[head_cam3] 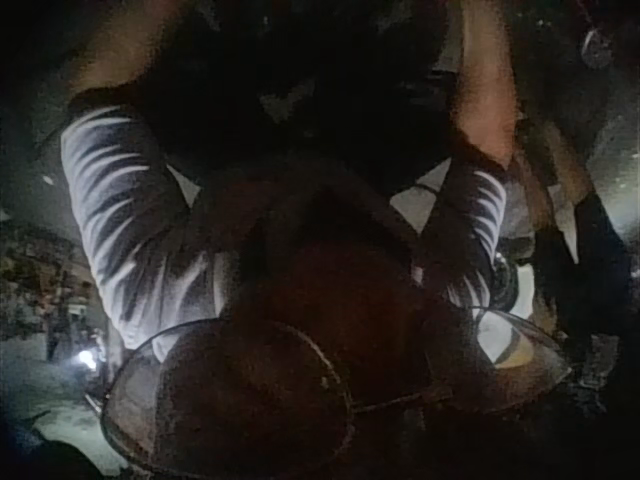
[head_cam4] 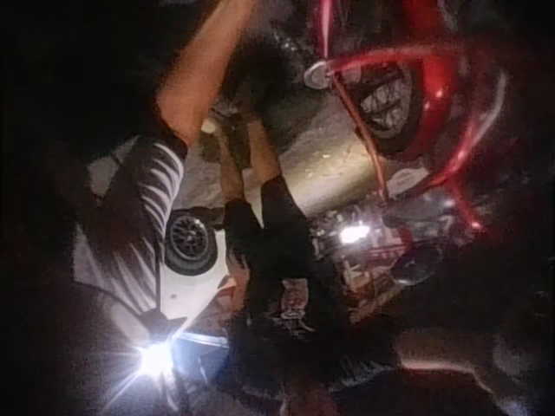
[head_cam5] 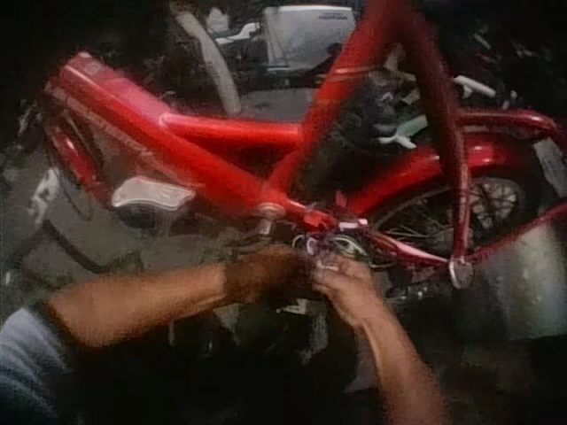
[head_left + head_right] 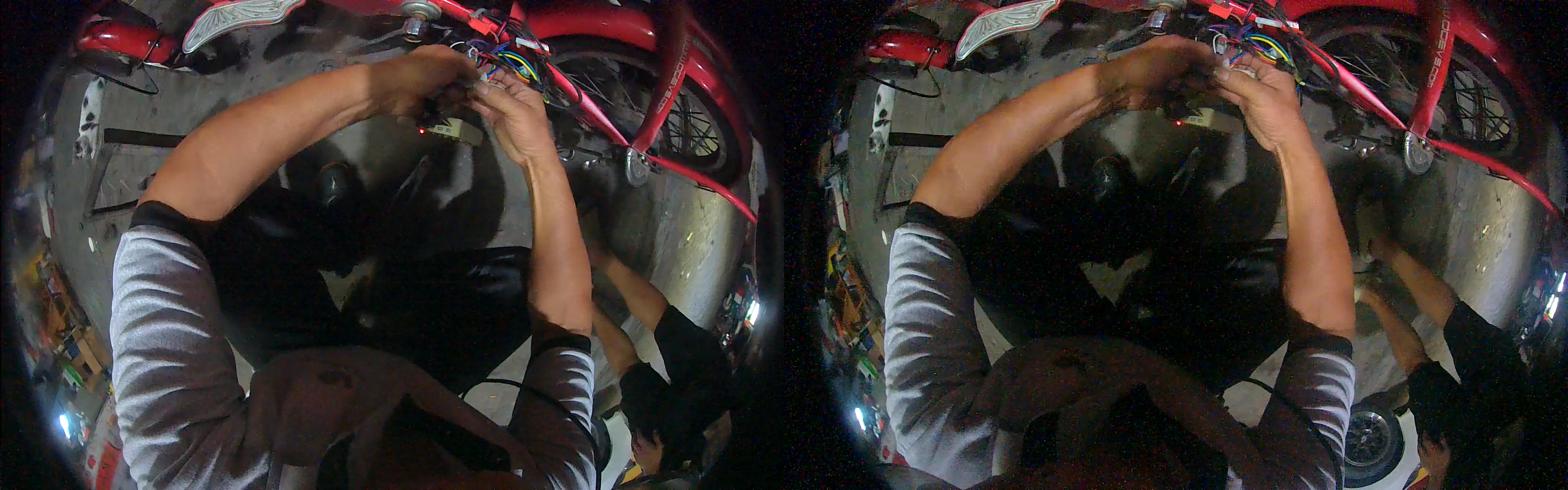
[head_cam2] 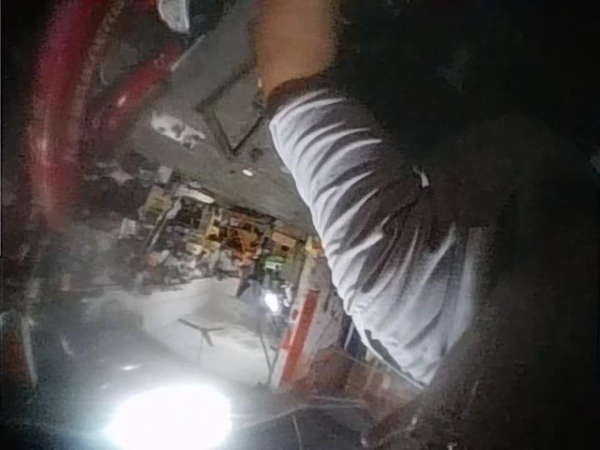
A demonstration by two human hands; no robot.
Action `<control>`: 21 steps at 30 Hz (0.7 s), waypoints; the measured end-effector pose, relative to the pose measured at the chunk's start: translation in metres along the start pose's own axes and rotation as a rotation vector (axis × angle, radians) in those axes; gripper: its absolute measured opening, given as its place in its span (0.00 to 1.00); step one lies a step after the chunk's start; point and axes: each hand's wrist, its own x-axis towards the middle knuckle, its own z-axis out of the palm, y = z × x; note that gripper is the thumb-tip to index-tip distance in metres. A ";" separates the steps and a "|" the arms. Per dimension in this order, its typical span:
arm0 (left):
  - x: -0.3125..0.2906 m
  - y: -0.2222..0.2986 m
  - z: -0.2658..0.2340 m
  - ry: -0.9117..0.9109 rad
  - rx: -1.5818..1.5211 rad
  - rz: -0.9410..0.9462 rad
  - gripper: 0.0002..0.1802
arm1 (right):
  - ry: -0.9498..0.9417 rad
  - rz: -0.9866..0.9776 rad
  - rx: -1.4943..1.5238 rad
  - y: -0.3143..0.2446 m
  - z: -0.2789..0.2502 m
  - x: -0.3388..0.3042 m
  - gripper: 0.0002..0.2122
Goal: The person walks to a red bicycle and begins working on its wiring harness. They strip wire ends and connect them to a small connector block, then wrap the assembly with electrical tape. A second person assists nearby.
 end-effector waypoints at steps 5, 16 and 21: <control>0.000 0.015 -0.008 -0.064 0.026 -0.163 0.07 | -0.103 -0.017 0.006 -0.003 0.001 -0.003 0.12; 0.019 -0.014 0.004 0.168 -0.086 0.017 0.11 | 0.049 -0.035 -0.018 -0.002 0.005 -0.001 0.13; 0.016 0.009 -0.023 -0.045 0.158 -0.179 0.09 | -0.028 -0.023 -0.078 -0.003 0.007 -0.004 0.12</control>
